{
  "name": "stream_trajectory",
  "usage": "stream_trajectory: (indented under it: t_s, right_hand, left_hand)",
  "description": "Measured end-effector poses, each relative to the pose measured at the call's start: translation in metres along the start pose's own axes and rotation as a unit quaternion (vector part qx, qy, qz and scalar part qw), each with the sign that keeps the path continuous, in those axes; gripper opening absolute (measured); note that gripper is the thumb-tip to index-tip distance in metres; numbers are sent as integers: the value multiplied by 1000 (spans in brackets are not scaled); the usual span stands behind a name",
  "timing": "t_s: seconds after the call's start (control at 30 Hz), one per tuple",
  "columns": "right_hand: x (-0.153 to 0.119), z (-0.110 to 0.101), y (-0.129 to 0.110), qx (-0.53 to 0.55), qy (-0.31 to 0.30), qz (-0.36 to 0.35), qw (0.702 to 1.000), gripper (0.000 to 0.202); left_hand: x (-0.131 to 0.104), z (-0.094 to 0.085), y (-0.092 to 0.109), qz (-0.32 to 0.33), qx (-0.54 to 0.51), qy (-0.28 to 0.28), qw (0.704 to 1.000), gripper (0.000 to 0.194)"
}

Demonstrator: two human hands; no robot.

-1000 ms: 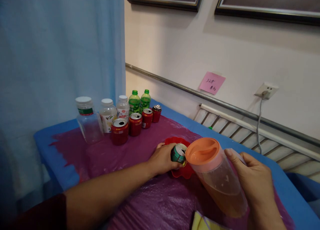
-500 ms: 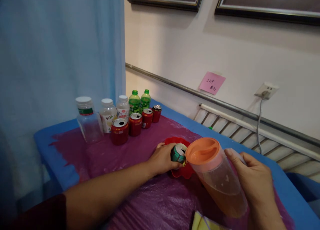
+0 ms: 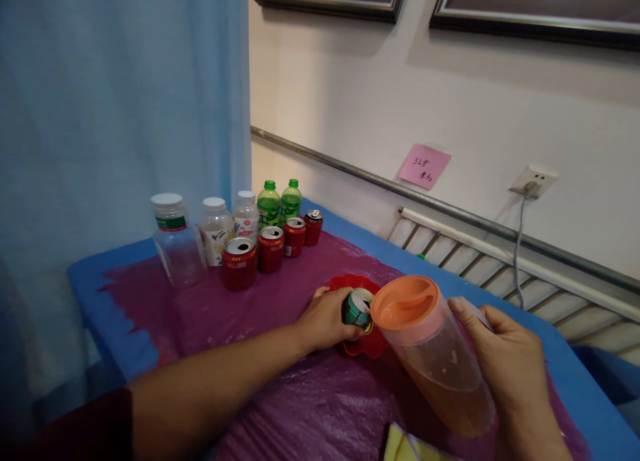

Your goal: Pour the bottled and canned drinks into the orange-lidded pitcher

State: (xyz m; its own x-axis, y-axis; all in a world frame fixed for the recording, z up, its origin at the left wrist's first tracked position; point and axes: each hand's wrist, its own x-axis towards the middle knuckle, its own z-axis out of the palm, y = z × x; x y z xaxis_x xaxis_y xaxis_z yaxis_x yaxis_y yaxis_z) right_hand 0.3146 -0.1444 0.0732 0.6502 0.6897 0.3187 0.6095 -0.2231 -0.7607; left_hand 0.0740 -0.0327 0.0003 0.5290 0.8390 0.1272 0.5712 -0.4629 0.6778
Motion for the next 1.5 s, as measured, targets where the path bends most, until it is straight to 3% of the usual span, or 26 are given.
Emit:
stream_trajectory:
  t_s: [1.5]
  right_hand:
    - [2,0,0,-19,-7,42,999,49]
  left_hand:
    - [0,0,0,3,3,5,1000,54]
